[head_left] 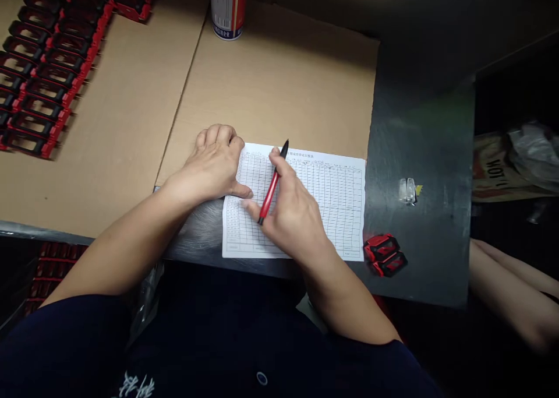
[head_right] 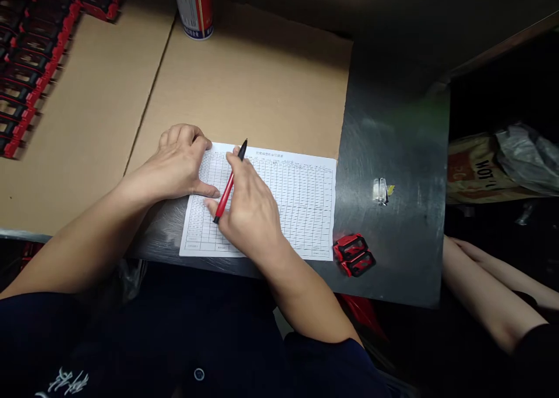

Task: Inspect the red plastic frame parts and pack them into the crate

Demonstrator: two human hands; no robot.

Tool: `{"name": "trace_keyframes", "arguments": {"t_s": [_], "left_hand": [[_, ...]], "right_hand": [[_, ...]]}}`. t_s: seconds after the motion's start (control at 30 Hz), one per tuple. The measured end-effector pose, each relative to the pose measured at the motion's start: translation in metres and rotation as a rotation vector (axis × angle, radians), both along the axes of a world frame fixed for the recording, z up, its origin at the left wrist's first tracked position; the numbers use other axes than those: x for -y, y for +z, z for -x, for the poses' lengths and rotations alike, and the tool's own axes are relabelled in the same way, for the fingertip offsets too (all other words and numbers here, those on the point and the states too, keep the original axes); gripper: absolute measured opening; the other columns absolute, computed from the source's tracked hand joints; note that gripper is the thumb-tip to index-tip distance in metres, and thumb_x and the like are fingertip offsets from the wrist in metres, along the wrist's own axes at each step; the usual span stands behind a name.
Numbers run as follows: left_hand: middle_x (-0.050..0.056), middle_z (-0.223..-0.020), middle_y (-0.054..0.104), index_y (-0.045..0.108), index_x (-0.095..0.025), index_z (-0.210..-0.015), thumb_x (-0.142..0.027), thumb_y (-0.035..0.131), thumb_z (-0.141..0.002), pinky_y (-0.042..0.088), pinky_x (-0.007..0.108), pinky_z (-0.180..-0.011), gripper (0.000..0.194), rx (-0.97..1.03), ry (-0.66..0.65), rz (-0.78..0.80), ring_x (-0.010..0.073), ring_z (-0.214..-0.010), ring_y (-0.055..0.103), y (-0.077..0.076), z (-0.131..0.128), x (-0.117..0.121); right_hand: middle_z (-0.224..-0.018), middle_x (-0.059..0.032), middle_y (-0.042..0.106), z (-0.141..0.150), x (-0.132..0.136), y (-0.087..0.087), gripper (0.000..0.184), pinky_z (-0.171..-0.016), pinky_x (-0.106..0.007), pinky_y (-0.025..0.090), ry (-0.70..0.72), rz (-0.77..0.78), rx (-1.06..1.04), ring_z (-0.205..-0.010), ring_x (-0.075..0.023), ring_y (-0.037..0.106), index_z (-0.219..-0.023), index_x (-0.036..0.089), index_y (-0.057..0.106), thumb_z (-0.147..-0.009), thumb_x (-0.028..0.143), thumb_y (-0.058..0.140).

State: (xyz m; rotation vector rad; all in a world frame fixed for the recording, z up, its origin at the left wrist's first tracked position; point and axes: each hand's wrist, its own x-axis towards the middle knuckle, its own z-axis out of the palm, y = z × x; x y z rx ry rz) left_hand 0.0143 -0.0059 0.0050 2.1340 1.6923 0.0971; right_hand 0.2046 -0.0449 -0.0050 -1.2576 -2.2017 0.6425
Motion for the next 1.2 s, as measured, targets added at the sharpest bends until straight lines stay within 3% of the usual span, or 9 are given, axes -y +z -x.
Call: {"name": "trace_keyframes", "arguments": {"t_s": [0.23, 0.57, 0.67, 0.73, 0.8, 0.87, 0.97, 1.1, 1.2], "left_hand": [[0.023, -0.135, 0.049, 0.057, -0.006, -0.128, -0.051, 0.082, -0.067, 0.033, 0.054, -0.113, 0.08, -0.015, -0.027, 0.004, 0.0443, -0.133, 0.04, 0.002, 0.003, 0.001], [0.021, -0.135, 0.05, 0.059, -0.007, -0.131, -0.057, 0.079, -0.067, 0.03, 0.052, -0.115, 0.083, 0.016, -0.099, -0.051, 0.0409, -0.133, 0.041, -0.009, 0.0, -0.001], [0.021, -0.137, 0.049, 0.059, -0.009, -0.131, -0.055, 0.078, -0.069, 0.028, 0.054, -0.115, 0.08, 0.007, -0.1, -0.038, 0.0414, -0.134, 0.04, -0.007, -0.001, 0.001], [0.022, -0.141, 0.047, 0.058, -0.009, -0.132, -0.055, 0.077, -0.071, 0.025, 0.055, -0.117, 0.079, 0.019, -0.105, -0.024, 0.042, -0.137, 0.038, -0.007, -0.001, 0.001], [0.023, -0.145, 0.044, 0.057, -0.009, -0.133, -0.056, 0.076, -0.071, 0.023, 0.056, -0.118, 0.08, 0.031, -0.107, -0.009, 0.0424, -0.14, 0.035, -0.007, 0.0, 0.001], [0.024, -0.149, 0.041, 0.056, -0.01, -0.134, -0.058, 0.077, -0.069, 0.02, 0.057, -0.12, 0.083, 0.031, -0.109, 0.005, 0.0428, -0.143, 0.031, -0.008, 0.0, 0.001], [0.024, -0.158, 0.033, 0.051, -0.011, -0.138, -0.06, 0.081, -0.063, 0.012, 0.06, -0.123, 0.095, 0.016, -0.113, 0.041, 0.0435, -0.15, 0.022, -0.01, 0.001, 0.001], [0.023, -0.166, 0.021, 0.045, -0.013, -0.143, -0.061, 0.085, -0.056, 0.004, 0.062, -0.124, 0.107, -0.012, -0.135, 0.106, 0.044, -0.155, 0.011, -0.011, 0.0, 0.002], [0.023, -0.168, 0.016, 0.043, -0.013, -0.145, -0.06, 0.087, -0.054, 0.0, 0.061, -0.125, 0.111, -0.015, -0.137, 0.135, 0.0436, -0.157, 0.005, -0.011, 0.0, 0.002]], "right_hand": [[-0.163, -0.0273, 0.027, 0.008, 0.034, -0.013, 0.131, -0.114, -0.071, 0.034, 0.055, 0.011, 0.199, -0.146, -0.0465, 0.038, -0.16, 0.022, -0.001, -0.07, 0.044, 0.092], [-0.166, -0.0302, 0.014, -0.005, 0.045, -0.024, 0.148, -0.118, -0.069, 0.031, 0.093, -0.046, 0.164, -0.153, -0.0415, 0.024, -0.16, 0.021, -0.009, -0.061, 0.042, 0.098], [-0.166, -0.0277, 0.018, -0.007, 0.041, -0.015, 0.135, -0.113, -0.066, 0.041, 0.071, -0.023, 0.139, -0.149, -0.0418, 0.035, -0.16, 0.022, 0.003, -0.064, 0.041, 0.096], [-0.161, -0.0222, 0.037, -0.007, 0.028, -0.006, 0.107, -0.102, -0.058, 0.055, -0.014, 0.046, 0.033, -0.134, -0.0383, 0.056, -0.155, 0.025, 0.026, -0.071, 0.043, 0.091], [-0.136, -0.0133, 0.065, -0.005, 0.005, 0.001, 0.065, -0.086, -0.048, 0.063, -0.153, 0.112, -0.194, -0.106, -0.0297, 0.073, -0.134, 0.026, 0.051, -0.081, 0.05, 0.08], [-0.096, -0.0059, 0.075, -0.002, -0.022, 0.0, 0.037, -0.071, -0.038, 0.063, -0.285, 0.163, -0.478, -0.079, -0.0218, 0.075, -0.108, 0.023, 0.062, -0.092, 0.056, 0.064], [-0.058, 0.0011, 0.063, 0.006, -0.051, -0.017, 0.048, -0.049, -0.028, 0.054, -0.358, 0.337, -0.732, -0.047, -0.015, 0.063, -0.089, 0.02, 0.064, -0.1, 0.06, 0.04], [-0.058, 0.005, 0.065, 0.013, -0.048, -0.039, 0.031, -0.05, -0.026, 0.052, -0.324, 0.456, -0.8, -0.05, -0.0145, 0.064, -0.103, 0.021, 0.064, -0.089, 0.048, 0.06], [-0.058, 0.0043, 0.065, 0.014, -0.037, -0.041, 0.025, -0.051, -0.025, 0.051, -0.326, 0.45, -0.761, -0.05, -0.0128, 0.063, -0.088, 0.021, 0.063, -0.088, 0.046, 0.064]]}}
